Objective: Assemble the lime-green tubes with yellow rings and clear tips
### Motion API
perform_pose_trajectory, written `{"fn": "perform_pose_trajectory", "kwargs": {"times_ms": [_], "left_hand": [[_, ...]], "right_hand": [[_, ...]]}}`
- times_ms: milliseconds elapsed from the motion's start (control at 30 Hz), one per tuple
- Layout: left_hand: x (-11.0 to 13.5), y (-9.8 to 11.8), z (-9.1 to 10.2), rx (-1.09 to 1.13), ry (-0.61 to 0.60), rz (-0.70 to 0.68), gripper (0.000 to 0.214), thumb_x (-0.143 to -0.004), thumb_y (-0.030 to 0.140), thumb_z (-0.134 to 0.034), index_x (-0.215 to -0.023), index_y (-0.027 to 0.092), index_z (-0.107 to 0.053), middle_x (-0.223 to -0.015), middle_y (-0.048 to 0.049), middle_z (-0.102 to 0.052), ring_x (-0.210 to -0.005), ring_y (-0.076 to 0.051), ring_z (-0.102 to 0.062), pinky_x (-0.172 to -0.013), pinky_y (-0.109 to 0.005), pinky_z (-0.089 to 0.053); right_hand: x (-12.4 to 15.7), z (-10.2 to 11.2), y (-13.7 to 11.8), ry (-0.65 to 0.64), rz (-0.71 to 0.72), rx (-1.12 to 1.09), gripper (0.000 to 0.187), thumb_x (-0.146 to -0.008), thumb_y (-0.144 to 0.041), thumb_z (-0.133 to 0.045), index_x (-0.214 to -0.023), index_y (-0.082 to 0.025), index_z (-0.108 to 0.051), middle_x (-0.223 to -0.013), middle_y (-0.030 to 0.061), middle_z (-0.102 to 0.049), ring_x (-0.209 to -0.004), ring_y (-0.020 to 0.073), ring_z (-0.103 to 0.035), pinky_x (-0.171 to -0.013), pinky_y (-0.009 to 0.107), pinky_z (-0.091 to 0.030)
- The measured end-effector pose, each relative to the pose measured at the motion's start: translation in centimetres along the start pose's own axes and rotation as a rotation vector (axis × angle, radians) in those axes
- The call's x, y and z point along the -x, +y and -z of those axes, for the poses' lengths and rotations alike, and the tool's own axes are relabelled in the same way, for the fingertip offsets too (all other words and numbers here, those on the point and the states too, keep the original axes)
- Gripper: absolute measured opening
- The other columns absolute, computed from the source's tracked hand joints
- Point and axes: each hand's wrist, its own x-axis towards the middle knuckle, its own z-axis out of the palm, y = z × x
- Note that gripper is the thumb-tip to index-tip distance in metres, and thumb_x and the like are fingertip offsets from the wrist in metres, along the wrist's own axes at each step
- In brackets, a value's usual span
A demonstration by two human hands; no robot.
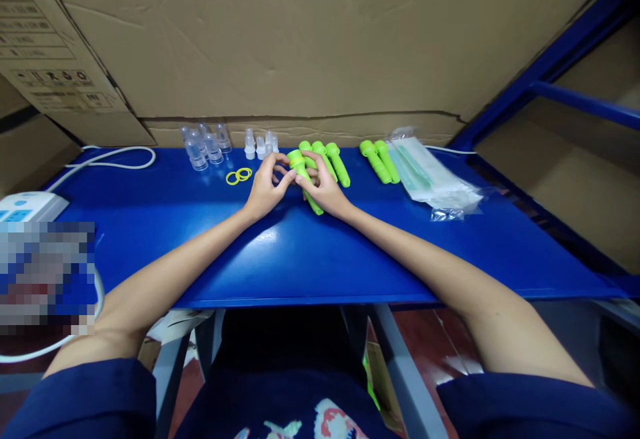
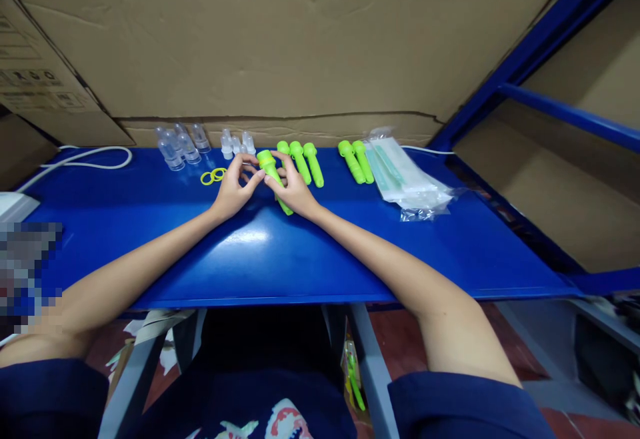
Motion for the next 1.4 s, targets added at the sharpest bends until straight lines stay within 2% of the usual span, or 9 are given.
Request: {"fn": "perform_pose_trajectory", "kwargs": {"times_ms": [133, 333, 567, 867, 1200, 1400], "left_hand": [[0.0, -0.1, 0.1, -0.019, -0.01, -0.003, 0.028, -0.091, 0.031, -0.065, -0.114, 0.02, -0.055, -0.11, -0.0075, -0.064, -0.083, -0.013, -0.066, -0.066, -0.023, -0.049], [-0.1, 0.4, 0.4, -0.06, -0.037, -0.009, 0.021, -0.092, 0.026, -0.061, -0.111, 0.018, -0.063, -0.112, -0.0089, -0.066, -0.086, -0.014, -0.065, -0.068, -0.023, -0.051], [-0.1, 0.6, 0.6, -0.084, -0.045, -0.029, 0.024, -0.092, 0.022, -0.058, -0.113, 0.017, -0.068, -0.111, -0.0094, -0.067, -0.089, -0.015, -0.065, -0.071, -0.024, -0.052], [0.0, 0.6, 0.5, -0.083, -0.068, -0.032, 0.027, -0.092, 0.019, -0.057, -0.116, 0.017, -0.067, -0.112, -0.0096, -0.064, -0.087, -0.014, -0.065, -0.07, -0.024, -0.052], [0.0, 0.4, 0.4, -0.092, -0.08, -0.023, 0.026, -0.094, 0.02, -0.055, -0.118, 0.017, -0.065, -0.112, -0.0096, -0.064, -0.088, -0.015, -0.065, -0.07, -0.025, -0.052], [0.0, 0.4, 0.5, -0.085, -0.076, -0.008, 0.026, -0.093, 0.022, -0.054, -0.118, 0.018, -0.064, -0.114, -0.01, -0.063, -0.09, -0.015, -0.065, -0.071, -0.025, -0.053]], "right_hand": [[-0.1, 0.0, 0.4, -0.003, -0.007, -0.011, 0.066, -0.089, -0.057, -0.063, -0.142, -0.028, -0.038, -0.082, 0.0012, -0.064, -0.062, 0.0156, -0.062, -0.047, 0.027, -0.054], [-0.3, 0.1, 1.1, -0.03, -0.028, -0.04, 0.065, -0.09, -0.058, -0.062, -0.141, -0.025, -0.039, -0.076, -0.0023, -0.067, -0.048, 0.0106, -0.055, -0.045, 0.025, -0.05], [-0.3, 0.2, 1.2, -0.022, -0.041, -0.058, 0.057, -0.09, -0.057, -0.063, -0.132, -0.024, -0.042, -0.076, -0.0028, -0.069, -0.045, 0.0102, -0.055, -0.043, 0.026, -0.047], [-0.3, 0.2, 0.9, -0.013, -0.033, -0.058, 0.055, -0.089, -0.058, -0.063, -0.127, -0.024, -0.043, -0.074, -0.0035, -0.068, -0.047, 0.011, -0.055, -0.044, 0.026, -0.046], [-0.3, 0.3, 1.2, -0.027, -0.042, -0.023, 0.06, -0.091, -0.06, -0.06, -0.132, -0.022, -0.04, -0.077, -0.0011, -0.069, -0.049, 0.0111, -0.056, -0.046, 0.026, -0.048], [-0.2, 0.2, 0.8, -0.024, -0.055, -0.007, 0.061, -0.091, -0.061, -0.059, -0.136, -0.024, -0.04, -0.08, 0.0001, -0.069, -0.05, 0.0117, -0.056, -0.046, 0.027, -0.049]]}}
